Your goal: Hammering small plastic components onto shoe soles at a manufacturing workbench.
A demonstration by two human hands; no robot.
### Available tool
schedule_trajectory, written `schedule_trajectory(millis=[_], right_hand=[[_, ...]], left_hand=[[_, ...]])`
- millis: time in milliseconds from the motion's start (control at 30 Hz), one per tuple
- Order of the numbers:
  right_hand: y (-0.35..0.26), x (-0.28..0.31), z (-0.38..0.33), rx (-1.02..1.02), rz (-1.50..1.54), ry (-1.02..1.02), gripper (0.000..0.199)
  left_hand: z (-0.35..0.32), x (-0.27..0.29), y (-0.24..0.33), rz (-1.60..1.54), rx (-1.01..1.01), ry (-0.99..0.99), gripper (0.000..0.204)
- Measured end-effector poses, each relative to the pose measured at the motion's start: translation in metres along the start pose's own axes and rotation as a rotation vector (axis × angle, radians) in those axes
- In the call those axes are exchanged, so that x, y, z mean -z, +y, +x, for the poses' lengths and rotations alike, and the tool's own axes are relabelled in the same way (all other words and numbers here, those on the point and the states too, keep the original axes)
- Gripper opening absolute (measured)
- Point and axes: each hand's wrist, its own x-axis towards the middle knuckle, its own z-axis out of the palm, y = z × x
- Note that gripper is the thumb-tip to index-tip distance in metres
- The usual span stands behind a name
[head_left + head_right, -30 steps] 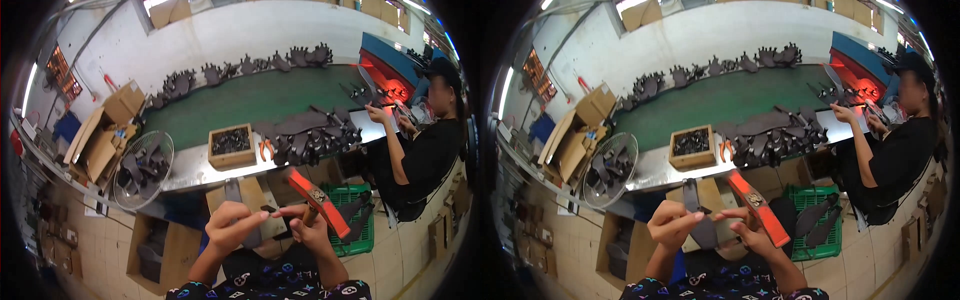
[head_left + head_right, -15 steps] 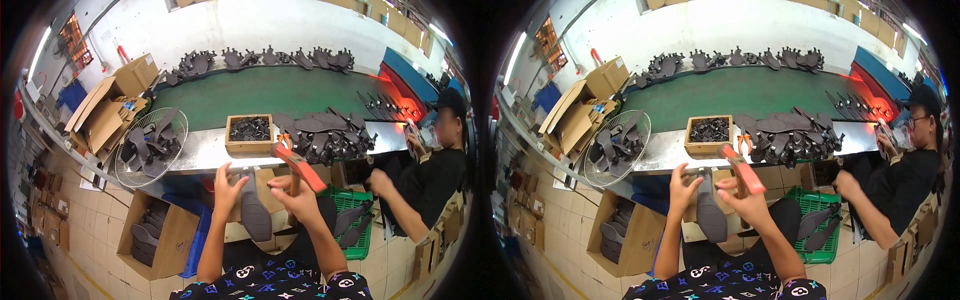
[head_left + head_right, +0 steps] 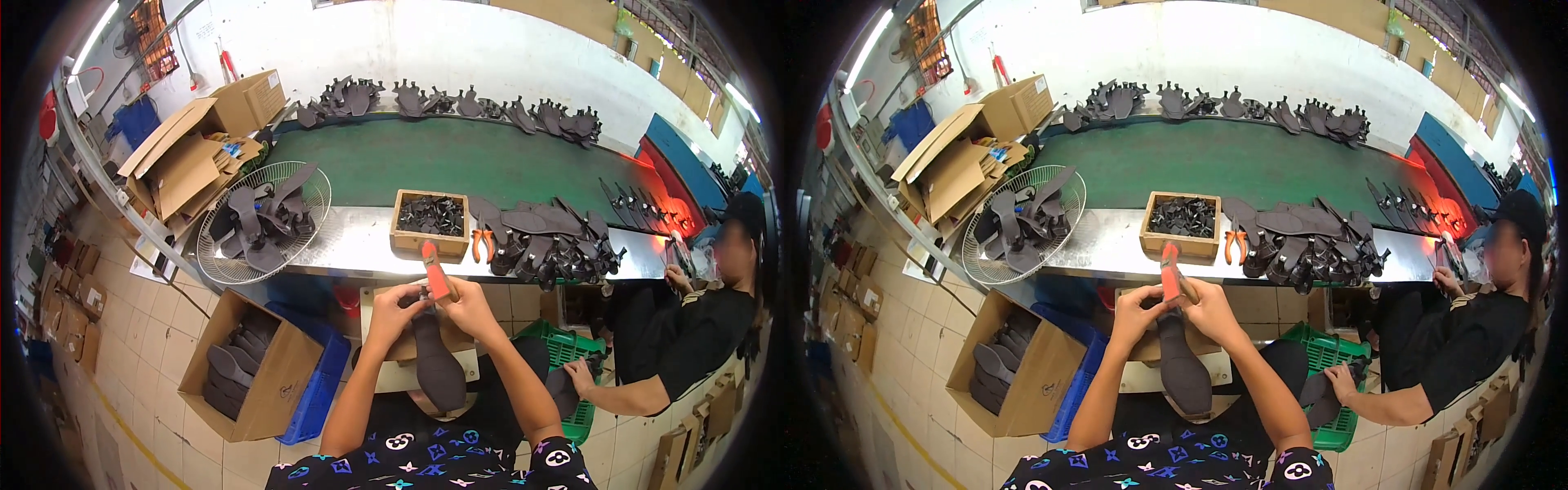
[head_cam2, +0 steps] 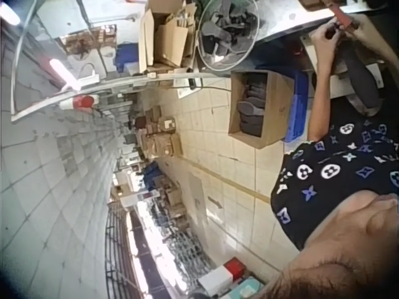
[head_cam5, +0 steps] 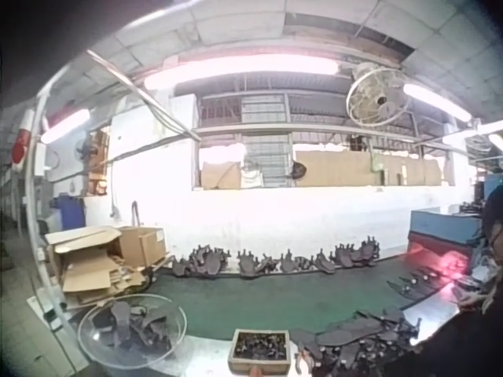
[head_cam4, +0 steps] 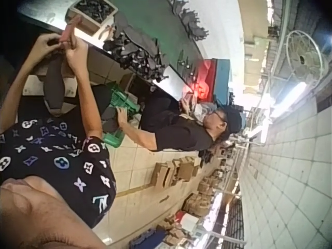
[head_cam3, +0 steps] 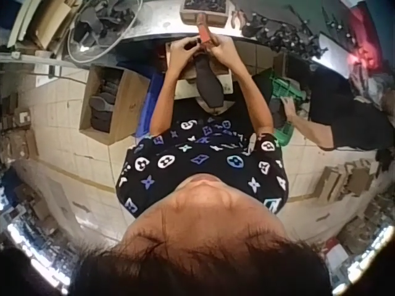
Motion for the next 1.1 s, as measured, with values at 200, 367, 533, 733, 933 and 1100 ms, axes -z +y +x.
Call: schedule_trajectory(millis=[200, 367, 533, 733, 933, 1100], right_hand=[[-0.012, -0.001, -0.005, 0.220, -0.432, -0.057, 0.024], [-0.020, 0.001, -0.008, 0.311, -0.541, -0.020, 0.027], [-0.050, 0.004, -0.027, 0.066, -0.289, 0.086, 0.029], [-0.082, 0.000, -0.081, 0.112, -0.294, 0.138, 0.032], [-0.077, 0.006, -0.073, 0.148, -0.422, 0.061, 0.033], [-0.152, 0.017, -0.101, 0.263, -0.265, 0.230, 0.029]], left_hand=[[-0.005, 0.004, 0.005, -0.004, 0.069, -0.026, 0.029], [-0.003, 0.007, 0.008, -0.029, 0.050, -0.053, 0.029], [0.000, 0.008, 0.003, -0.096, 0.045, -0.070, 0.026], [0.000, 0.008, 0.002, -0.172, 0.043, -0.112, 0.025], [0.003, 0.006, 0.008, -0.150, 0.101, -0.139, 0.025], [-0.007, 0.011, -0.010, 0.018, -0.002, -0.159, 0.074]])
